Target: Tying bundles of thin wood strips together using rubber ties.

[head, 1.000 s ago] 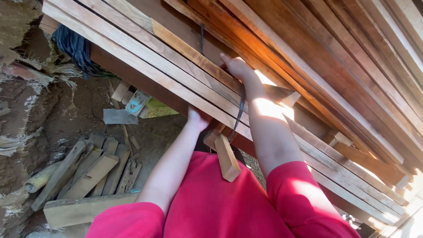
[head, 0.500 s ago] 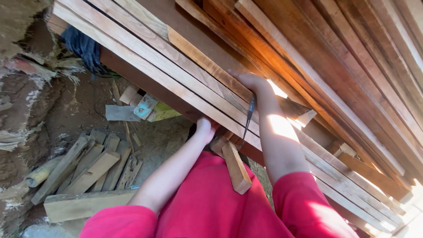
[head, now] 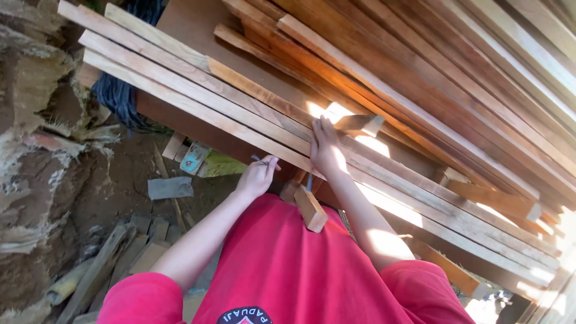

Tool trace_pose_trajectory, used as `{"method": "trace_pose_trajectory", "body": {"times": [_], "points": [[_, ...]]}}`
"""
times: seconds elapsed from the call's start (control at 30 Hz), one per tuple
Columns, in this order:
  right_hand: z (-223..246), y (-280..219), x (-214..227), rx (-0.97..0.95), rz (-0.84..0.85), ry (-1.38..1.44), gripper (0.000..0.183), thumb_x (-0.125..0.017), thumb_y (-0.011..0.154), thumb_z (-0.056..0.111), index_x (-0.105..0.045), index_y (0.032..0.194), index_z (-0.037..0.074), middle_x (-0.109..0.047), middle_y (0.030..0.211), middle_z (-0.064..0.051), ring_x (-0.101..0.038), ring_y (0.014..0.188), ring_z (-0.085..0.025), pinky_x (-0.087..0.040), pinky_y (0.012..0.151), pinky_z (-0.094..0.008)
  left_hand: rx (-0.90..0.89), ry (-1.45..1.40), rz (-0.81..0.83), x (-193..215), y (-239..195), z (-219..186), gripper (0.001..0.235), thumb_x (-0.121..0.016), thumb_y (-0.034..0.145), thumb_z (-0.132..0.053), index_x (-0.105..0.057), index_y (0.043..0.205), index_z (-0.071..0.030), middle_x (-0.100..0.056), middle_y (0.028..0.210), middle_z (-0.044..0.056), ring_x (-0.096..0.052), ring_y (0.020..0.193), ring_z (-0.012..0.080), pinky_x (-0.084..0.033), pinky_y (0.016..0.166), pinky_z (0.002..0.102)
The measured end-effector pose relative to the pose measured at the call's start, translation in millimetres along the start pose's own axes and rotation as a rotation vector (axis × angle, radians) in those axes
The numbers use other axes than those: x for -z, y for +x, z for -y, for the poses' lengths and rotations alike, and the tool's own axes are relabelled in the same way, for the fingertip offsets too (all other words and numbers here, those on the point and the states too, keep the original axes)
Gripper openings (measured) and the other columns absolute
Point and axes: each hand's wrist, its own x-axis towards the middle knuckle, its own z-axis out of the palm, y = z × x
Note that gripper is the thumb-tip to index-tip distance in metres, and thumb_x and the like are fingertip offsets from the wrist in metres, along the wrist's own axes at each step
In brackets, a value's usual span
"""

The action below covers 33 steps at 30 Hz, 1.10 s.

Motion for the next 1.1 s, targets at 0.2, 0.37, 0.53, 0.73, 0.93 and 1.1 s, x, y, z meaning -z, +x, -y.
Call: {"method": "trace_pose_trajectory", "body": {"times": [0.2,0.37,0.53,0.73,0.93,1.1], "points": [[-42.4,-29.2,-35.7,0.083,-0.208,-0.109,0.032,-0.061,0.097,0.006,-0.069,0.127,-0.004,-0.061,0.142,-0.023,-0.052,0.136,-0.041,-0.046,0.115,-0.044,-0.112,-0.106,-0.162,-19.7,7.4,-4.7,0.032,-0.043,0.111,-0.035,-0.07,0.103,-0.021,-0.078,0.089,0.002,-0.075,0.09,0.0233,-0.059,0.078,0.039],[-24.4,-25.9,8.5,-0.163,0.019,-0.111,0.03,-0.052,0.1,0.026,-0.074,0.117,0.017,-0.074,0.117,-0.01,-0.065,0.118,-0.031,-0.055,0.104,-0.043,-0.152,-0.157,-0.209,-42.8,9.8,-6.2,0.028,-0.045,0.109,-0.025,-0.064,0.122,-0.009,-0.073,0.099,0.016,-0.073,0.092,0.0321,-0.059,0.08,0.045],[-33.6,-19.9,19.0,-0.175,0.106,-0.004,0.029,-0.051,0.095,0.032,-0.075,0.109,0.024,-0.078,0.105,-0.007,-0.072,0.107,-0.031,-0.056,0.101,-0.046,-0.244,-0.165,-0.18,-53.3,11.0,-3.7,0.045,-0.057,0.096,-0.001,-0.049,0.139,0.009,-0.062,0.121,0.032,-0.062,0.113,0.0511,-0.056,0.095,0.055],[-28.8,8.3,27.6,-0.179,0.176,0.225,0.059,-0.035,0.087,0.015,-0.07,0.131,0.036,-0.076,0.117,0.002,-0.066,0.121,-0.024,-0.05,0.109,-0.042,-0.216,-0.171,-0.247,-46.1,18.2,4.7,0.026,-0.06,0.1,-0.009,-0.073,0.123,-0.006,-0.078,0.1,0.015,-0.074,0.096,0.0333,-0.059,0.085,0.043],[-10.4,33.4,24.4,-0.101,0.031,0.314,0.036,-0.055,0.097,0.015,-0.072,0.127,0.022,-0.075,0.114,-0.012,-0.069,0.114,-0.035,-0.056,0.1,-0.048,-0.126,-0.112,-0.246,-22.9,12.7,-18.5,0.036,-0.059,0.106,-0.04,-0.076,0.078,-0.024,-0.074,0.067,-0.003,-0.073,0.071,0.0187,-0.054,0.068,0.031],[-21.9,57.1,-2.2,-0.173,-0.196,0.508,0.019,-0.07,0.101,0.023,-0.076,0.118,0.017,-0.074,0.103,-0.009,-0.074,0.098,-0.025,-0.063,0.084,-0.032,-0.389,-0.053,-0.405,-0.8,-0.6,-44.9,0.032,-0.058,0.108,-0.026,-0.075,0.084,-0.013,-0.07,0.076,0.008,-0.071,0.078,0.0331,-0.057,0.071,0.038]]}}
